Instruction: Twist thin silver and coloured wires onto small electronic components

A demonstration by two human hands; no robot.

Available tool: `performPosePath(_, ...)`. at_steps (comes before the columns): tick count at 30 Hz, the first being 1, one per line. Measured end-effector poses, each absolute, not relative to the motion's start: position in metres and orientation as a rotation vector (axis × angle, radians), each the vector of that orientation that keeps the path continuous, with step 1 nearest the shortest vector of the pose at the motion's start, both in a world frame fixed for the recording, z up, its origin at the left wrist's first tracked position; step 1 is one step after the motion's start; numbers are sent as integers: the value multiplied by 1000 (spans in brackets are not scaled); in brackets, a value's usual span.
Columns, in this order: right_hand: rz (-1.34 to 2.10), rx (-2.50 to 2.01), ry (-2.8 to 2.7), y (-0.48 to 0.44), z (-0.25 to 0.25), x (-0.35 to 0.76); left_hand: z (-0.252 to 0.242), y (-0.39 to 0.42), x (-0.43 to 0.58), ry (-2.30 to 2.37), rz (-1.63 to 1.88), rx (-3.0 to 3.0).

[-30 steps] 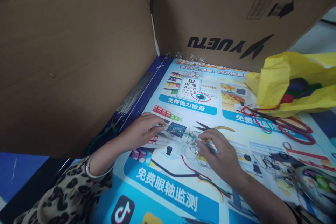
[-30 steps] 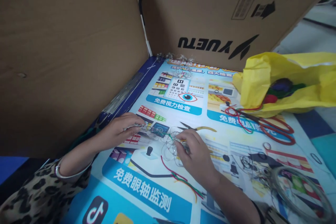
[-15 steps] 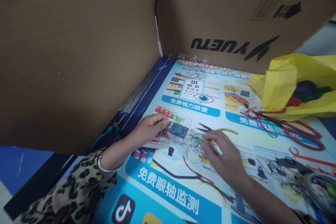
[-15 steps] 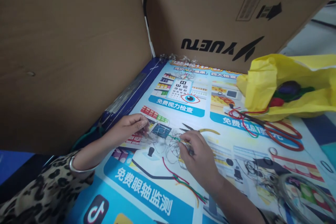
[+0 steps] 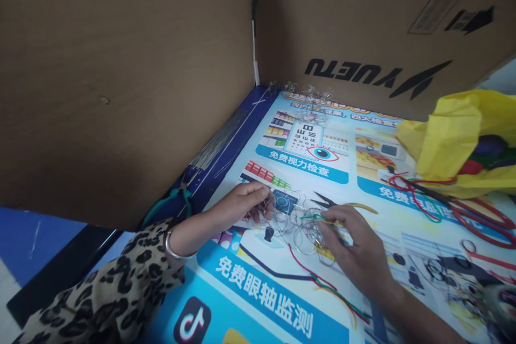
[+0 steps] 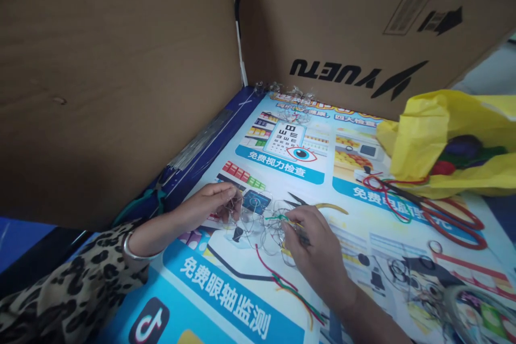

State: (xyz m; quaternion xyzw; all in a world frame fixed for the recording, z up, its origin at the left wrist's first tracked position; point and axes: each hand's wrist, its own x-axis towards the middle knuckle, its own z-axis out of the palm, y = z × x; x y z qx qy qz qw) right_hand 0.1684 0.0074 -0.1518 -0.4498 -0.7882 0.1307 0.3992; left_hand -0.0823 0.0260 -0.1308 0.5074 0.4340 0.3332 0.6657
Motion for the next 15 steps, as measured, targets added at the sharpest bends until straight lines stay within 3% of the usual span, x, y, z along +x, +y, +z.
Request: performPosePath(15,299,-1155,-2022,6,-150,169,-132,24,-80,1036,679,973)
